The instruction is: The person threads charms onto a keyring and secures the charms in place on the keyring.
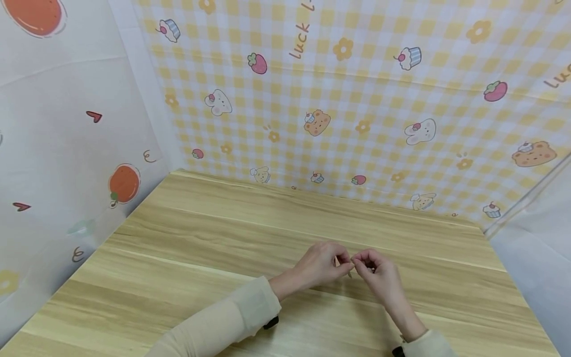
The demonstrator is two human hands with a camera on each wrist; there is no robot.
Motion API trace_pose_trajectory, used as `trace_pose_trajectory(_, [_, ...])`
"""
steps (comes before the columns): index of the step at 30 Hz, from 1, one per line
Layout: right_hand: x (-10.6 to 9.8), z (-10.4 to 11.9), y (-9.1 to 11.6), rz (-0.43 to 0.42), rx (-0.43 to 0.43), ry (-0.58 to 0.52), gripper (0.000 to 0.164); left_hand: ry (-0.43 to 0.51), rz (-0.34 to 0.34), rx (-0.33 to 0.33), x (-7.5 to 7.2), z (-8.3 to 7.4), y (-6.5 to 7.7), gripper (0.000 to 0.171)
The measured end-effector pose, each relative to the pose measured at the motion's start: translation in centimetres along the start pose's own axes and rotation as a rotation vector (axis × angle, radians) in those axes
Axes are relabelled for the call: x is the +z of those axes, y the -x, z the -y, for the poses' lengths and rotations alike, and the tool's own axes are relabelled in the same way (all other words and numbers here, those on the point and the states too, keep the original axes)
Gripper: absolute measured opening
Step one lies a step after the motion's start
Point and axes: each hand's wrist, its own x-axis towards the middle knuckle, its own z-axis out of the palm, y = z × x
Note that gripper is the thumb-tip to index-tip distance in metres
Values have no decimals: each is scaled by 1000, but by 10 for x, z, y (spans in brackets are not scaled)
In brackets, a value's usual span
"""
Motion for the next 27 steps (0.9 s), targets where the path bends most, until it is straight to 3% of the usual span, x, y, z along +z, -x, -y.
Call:
trace_pose_trajectory(3, [1, 2, 0, -8, -7, 13, 6, 6, -11, -7, 0, 0, 0, 9])
trace_pose_trajectory(11, [-2, 0, 0, 47, 161, -48, 6, 25, -3, 53, -2, 0, 2, 9])
trace_pose_trajectory(21, [2, 1, 1, -7, -4, 14, 5, 9, 8, -9, -2, -3, 2, 7])
trace_pose_trajectory(27, [0, 3, 0, 5, 79, -2, 5, 7, -11, 33, -3, -3, 2, 9])
